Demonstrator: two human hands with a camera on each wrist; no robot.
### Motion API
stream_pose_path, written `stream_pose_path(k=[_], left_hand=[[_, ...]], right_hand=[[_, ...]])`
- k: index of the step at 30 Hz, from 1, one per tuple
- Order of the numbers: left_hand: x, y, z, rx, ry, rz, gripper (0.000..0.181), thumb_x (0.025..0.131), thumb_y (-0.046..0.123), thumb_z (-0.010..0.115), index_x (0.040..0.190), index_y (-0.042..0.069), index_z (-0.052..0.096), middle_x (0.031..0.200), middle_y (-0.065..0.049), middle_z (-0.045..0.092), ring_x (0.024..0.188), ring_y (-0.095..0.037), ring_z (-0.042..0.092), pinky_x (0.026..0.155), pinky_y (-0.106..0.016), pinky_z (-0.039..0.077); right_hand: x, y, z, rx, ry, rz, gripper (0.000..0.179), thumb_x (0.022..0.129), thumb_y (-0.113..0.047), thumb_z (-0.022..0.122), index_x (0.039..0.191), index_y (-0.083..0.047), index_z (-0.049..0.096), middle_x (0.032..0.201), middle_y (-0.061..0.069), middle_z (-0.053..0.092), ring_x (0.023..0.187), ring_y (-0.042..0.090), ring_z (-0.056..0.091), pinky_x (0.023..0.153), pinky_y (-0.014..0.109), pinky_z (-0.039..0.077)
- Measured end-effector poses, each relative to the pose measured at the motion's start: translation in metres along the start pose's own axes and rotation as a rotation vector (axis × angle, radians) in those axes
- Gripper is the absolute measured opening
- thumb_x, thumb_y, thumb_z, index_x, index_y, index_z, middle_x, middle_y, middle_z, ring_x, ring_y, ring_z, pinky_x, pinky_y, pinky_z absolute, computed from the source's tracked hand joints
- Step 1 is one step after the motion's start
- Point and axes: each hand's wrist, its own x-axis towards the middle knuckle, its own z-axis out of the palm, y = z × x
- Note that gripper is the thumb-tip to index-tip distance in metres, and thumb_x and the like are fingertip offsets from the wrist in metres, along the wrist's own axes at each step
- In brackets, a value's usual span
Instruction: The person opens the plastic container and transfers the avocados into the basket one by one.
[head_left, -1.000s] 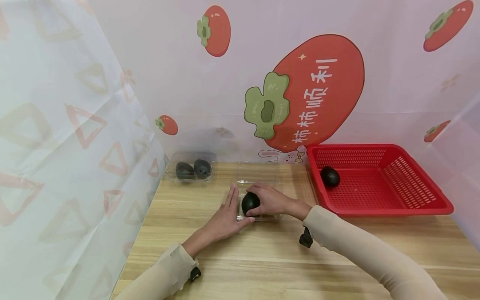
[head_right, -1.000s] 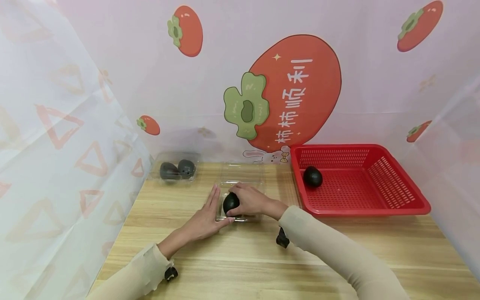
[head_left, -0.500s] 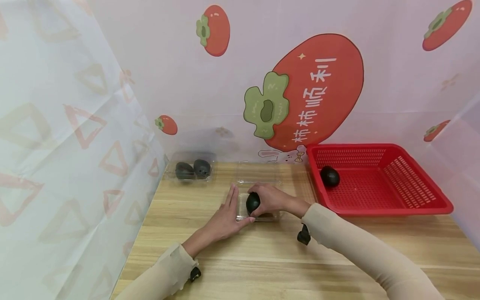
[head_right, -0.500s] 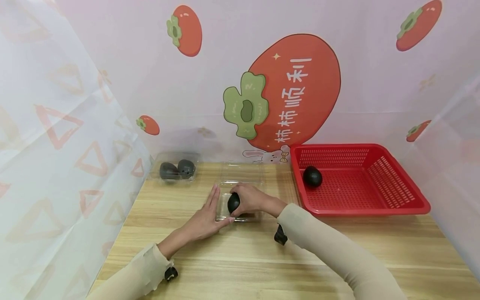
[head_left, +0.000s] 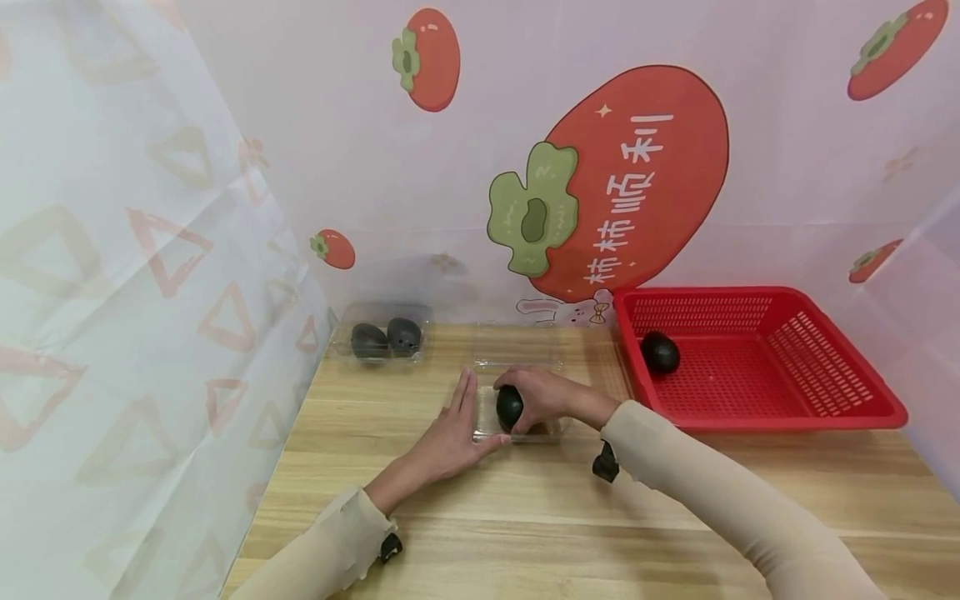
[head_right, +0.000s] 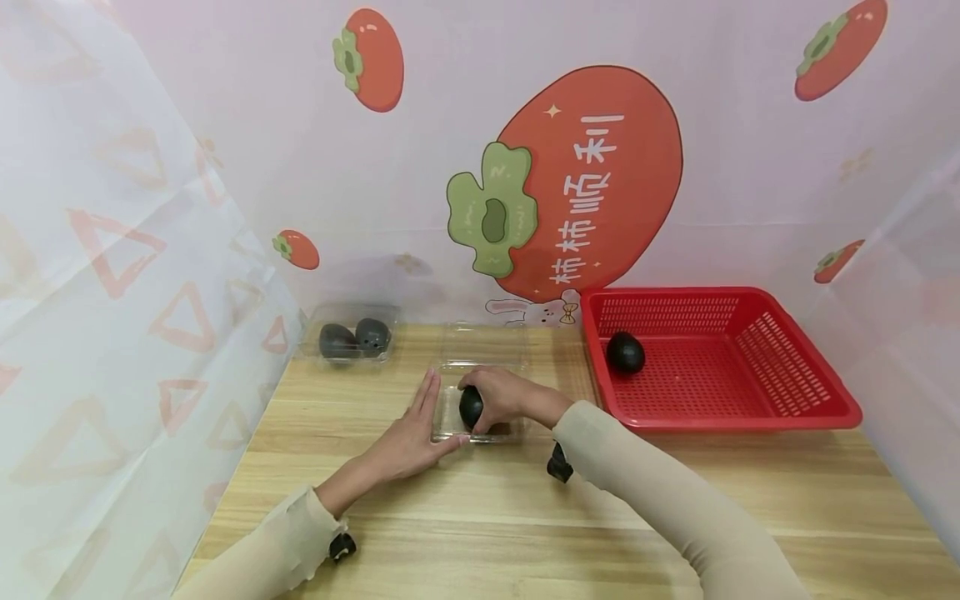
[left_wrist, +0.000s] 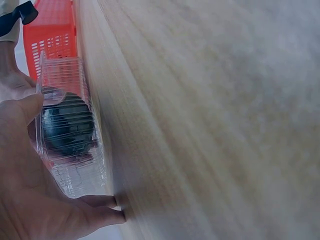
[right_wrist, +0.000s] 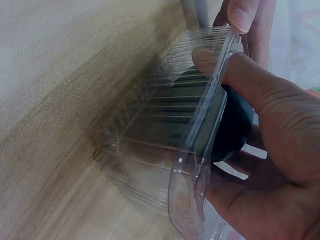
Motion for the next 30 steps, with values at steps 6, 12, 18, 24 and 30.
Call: stream_pose_path(k=[6, 12, 18, 24, 30], left_hand=[[-0.001, 0.001, -0.001, 0.004, 0.002, 0.000, 0.114, 0.100, 0.065, 0.062, 0.169, 0.001, -0.003, 0.177, -0.019, -0.008, 0.159, -0.039, 0.024, 0.119, -0.066, 0.034], [-0.001, 0.000, 0.000, -0.015, 0.012, 0.000, 0.114, 0.099, 0.064, 0.063, 0.169, -0.001, -0.001, 0.177, -0.020, -0.007, 0.156, -0.040, 0.031, 0.119, -0.066, 0.035], [-0.002, 0.002, -0.001, -0.016, 0.008, -0.004, 0.114, 0.100, 0.064, 0.063, 0.169, 0.000, -0.001, 0.177, -0.019, -0.007, 0.155, -0.041, 0.032, 0.119, -0.067, 0.034], [-0.001, 0.002, -0.002, -0.016, 0.003, 0.000, 0.113, 0.100, 0.064, 0.062, 0.169, -0.002, 0.000, 0.177, -0.021, -0.007, 0.154, -0.042, 0.033, 0.118, -0.067, 0.035], [-0.001, 0.002, -0.002, -0.018, -0.003, 0.001, 0.113, 0.100, 0.064, 0.061, 0.169, -0.001, -0.001, 0.177, -0.021, -0.007, 0.155, -0.042, 0.033, 0.118, -0.067, 0.034]], right_hand=[[0.001, 0.002, -0.002, -0.004, -0.038, -0.004, 0.076, 0.072, -0.019, 0.100, 0.137, 0.000, 0.066, 0.131, 0.013, 0.066, 0.117, 0.027, 0.063, 0.102, 0.046, 0.056], [0.002, 0.015, 0.003, 0.032, -0.017, -0.038, 0.073, 0.072, -0.018, 0.098, 0.137, -0.002, 0.067, 0.130, 0.010, 0.067, 0.115, 0.024, 0.063, 0.101, 0.044, 0.056], [-0.002, 0.024, 0.006, 0.077, 0.041, -0.104, 0.073, 0.071, -0.020, 0.098, 0.135, -0.002, 0.068, 0.130, 0.009, 0.069, 0.115, 0.023, 0.064, 0.100, 0.043, 0.056], [-0.004, 0.027, 0.008, 0.102, 0.069, -0.110, 0.073, 0.073, -0.023, 0.098, 0.136, -0.002, 0.067, 0.133, 0.009, 0.069, 0.118, 0.023, 0.065, 0.101, 0.043, 0.056], [-0.004, 0.029, 0.012, 0.116, 0.085, -0.092, 0.073, 0.075, -0.025, 0.097, 0.138, -0.005, 0.066, 0.135, 0.007, 0.069, 0.119, 0.023, 0.064, 0.102, 0.045, 0.055]])
